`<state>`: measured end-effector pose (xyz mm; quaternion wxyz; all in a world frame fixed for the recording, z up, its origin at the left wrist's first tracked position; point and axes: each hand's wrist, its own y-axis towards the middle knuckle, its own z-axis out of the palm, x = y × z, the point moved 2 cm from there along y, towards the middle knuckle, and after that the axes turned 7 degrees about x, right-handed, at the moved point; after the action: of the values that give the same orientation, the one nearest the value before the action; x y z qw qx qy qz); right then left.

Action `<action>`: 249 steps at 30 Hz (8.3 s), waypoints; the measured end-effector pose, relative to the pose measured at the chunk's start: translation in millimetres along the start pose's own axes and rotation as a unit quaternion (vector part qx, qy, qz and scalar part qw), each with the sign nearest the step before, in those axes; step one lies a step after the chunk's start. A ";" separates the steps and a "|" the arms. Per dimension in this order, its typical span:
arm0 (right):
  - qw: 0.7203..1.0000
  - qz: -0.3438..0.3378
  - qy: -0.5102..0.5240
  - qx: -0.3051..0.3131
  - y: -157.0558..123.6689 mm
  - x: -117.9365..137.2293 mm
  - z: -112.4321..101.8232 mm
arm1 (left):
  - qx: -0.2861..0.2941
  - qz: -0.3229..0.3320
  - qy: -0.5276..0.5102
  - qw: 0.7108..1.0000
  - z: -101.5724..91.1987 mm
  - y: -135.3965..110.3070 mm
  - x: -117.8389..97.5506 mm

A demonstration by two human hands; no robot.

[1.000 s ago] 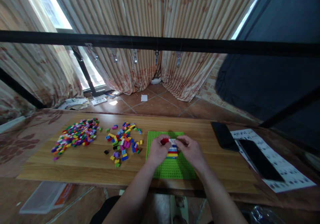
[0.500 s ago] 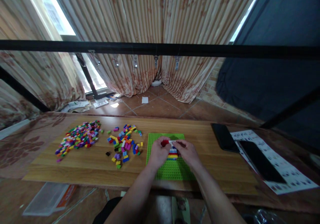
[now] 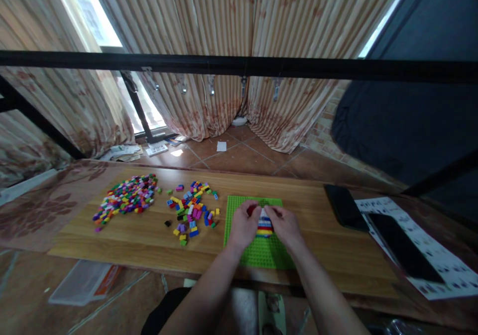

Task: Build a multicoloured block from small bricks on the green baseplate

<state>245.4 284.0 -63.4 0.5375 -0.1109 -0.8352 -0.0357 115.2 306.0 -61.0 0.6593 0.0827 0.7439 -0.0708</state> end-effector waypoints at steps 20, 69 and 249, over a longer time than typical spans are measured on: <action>0.972 -0.003 -0.232 -0.043 -5.1 7.7 -17.9 | -0.095 0.028 0.060 0.993 -24.6 -14.8 -19.8; 0.968 -0.125 -0.208 0.069 -9.5 3.1 4.7 | -0.112 -0.134 0.447 0.877 -195.2 -9.5 12.1; 0.949 -0.194 -0.239 0.067 -39.8 33.9 14.3 | 0.063 -0.099 -0.155 0.981 -33.4 -18.5 -0.1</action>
<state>210.3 252.9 -36.3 0.3115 0.0841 -0.9449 -0.0552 78.8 295.1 -57.0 0.7501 0.0381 0.6310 -0.1940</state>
